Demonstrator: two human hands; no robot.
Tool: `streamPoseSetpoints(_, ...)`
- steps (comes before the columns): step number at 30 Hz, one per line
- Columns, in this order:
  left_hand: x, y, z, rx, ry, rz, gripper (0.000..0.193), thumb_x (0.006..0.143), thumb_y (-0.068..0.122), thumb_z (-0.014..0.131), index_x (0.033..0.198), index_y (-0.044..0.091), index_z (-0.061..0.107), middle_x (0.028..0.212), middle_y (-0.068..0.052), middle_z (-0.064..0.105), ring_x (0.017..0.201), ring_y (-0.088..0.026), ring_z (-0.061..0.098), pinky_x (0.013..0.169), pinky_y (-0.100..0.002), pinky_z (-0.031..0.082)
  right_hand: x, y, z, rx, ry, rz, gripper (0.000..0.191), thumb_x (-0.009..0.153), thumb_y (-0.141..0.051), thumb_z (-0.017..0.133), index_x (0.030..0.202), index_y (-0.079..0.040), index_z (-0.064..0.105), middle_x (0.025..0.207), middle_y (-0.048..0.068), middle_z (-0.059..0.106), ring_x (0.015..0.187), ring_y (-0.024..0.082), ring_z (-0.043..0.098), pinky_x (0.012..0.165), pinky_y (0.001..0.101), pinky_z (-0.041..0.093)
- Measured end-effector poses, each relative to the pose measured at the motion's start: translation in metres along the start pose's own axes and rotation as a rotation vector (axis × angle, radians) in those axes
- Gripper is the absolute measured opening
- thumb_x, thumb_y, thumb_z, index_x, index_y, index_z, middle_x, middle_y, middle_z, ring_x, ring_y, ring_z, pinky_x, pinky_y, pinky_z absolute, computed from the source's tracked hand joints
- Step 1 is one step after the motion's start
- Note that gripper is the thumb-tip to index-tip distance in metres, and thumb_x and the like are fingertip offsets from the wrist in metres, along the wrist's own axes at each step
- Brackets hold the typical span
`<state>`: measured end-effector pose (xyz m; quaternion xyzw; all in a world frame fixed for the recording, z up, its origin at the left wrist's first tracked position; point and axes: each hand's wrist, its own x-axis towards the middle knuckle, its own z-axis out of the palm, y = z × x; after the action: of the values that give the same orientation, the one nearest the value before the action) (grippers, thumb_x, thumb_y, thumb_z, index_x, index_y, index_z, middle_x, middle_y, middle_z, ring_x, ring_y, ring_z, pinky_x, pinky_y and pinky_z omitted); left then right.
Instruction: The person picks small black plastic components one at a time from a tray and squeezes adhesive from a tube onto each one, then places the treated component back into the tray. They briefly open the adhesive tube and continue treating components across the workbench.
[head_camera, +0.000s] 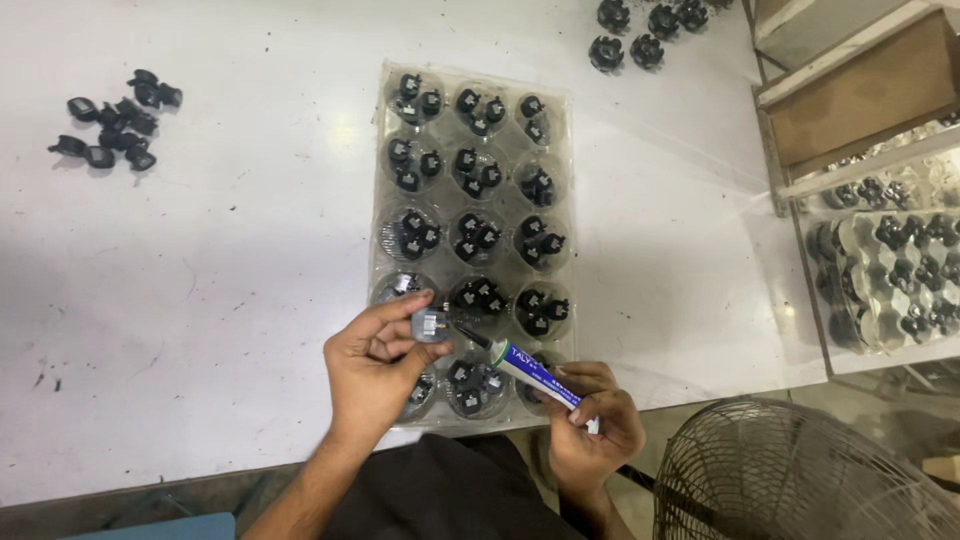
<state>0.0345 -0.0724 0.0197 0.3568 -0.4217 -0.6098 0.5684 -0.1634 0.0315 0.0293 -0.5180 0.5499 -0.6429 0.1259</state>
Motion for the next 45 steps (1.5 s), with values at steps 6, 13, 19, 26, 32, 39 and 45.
streamPoseSetpoints(6,-0.01,0.019,-0.024,0.093,-0.034,0.061,0.047,0.081,-0.028,0.061,0.122,-0.006,0.067,0.131,-0.015,0.065,0.105,-0.02,0.073,0.091,-0.032,0.067,-0.013,-0.019,0.025,-0.132,-0.037,-0.117,0.04,0.077,0.007,0.085,0.086,-0.008,0.049,0.09,0.016,0.073,0.105,0.029,0.074,0.086,0.0367,0.062)
streamPoseSetpoints(13,-0.012,0.034,-0.041,0.134,-0.02,0.049,0.049,0.085,-0.025,0.061,0.127,-0.002,0.067,0.125,-0.012,0.067,0.107,-0.019,0.073,0.091,-0.03,0.065,-0.024,-0.023,0.046,-0.179,-0.074,-0.141,0.04,0.077,0.01,0.084,0.085,-0.006,0.049,0.096,0.022,0.074,0.107,0.031,0.074,0.085,0.0332,0.064)
streamPoseSetpoints(19,-0.013,0.041,-0.049,0.148,-0.018,0.031,0.052,0.085,-0.027,0.056,0.128,0.0,0.068,0.125,-0.01,0.064,0.108,-0.017,0.07,0.09,-0.028,0.065,-0.023,-0.028,0.054,-0.192,-0.131,-0.157,0.038,0.076,0.01,0.083,0.085,-0.006,0.049,0.103,0.026,0.071,0.108,0.033,0.074,0.081,0.0356,0.066)
streamPoseSetpoints(26,-0.018,0.038,-0.052,0.168,-0.043,0.066,0.057,0.083,-0.03,0.054,0.13,-0.001,0.066,0.13,-0.011,0.061,0.116,-0.017,0.067,0.096,-0.028,0.062,-0.014,-0.026,0.057,-0.222,-0.141,-0.324,0.041,0.074,0.011,0.082,0.079,-0.008,0.047,0.092,0.015,0.072,0.095,0.029,0.076,0.074,0.0357,0.063)
streamPoseSetpoints(32,-0.021,0.032,-0.053,0.07,-0.048,-0.006,0.059,0.084,-0.031,0.053,0.134,-0.002,0.064,0.127,-0.009,0.062,0.113,-0.016,0.067,0.096,-0.028,0.061,-0.01,-0.028,0.055,-0.22,-0.135,-0.363,0.042,0.071,0.014,0.079,0.073,-0.009,0.043,0.088,0.013,0.072,0.09,0.027,0.076,0.072,0.0348,0.062)
streamPoseSetpoints(39,-0.024,0.029,-0.051,0.06,-0.041,-0.008,0.057,0.086,-0.029,0.053,0.135,-0.002,0.062,0.126,-0.008,0.062,0.115,-0.016,0.068,0.097,-0.027,0.06,-0.009,-0.032,0.054,-0.219,-0.13,-0.372,0.043,0.069,0.015,0.077,0.07,-0.009,0.041,0.088,0.013,0.071,0.09,0.027,0.076,0.07,0.0348,0.062)
streamPoseSetpoints(45,-0.022,0.027,-0.05,0.055,-0.036,-0.003,0.058,0.086,-0.029,0.051,0.136,-0.003,0.06,0.128,-0.01,0.062,0.115,-0.017,0.068,0.095,-0.028,0.062,-0.012,-0.032,0.051,-0.236,-0.115,-0.373,0.046,0.07,0.016,0.078,0.068,-0.009,0.04,0.087,0.012,0.071,0.089,0.026,0.076,0.069,0.0331,0.062)
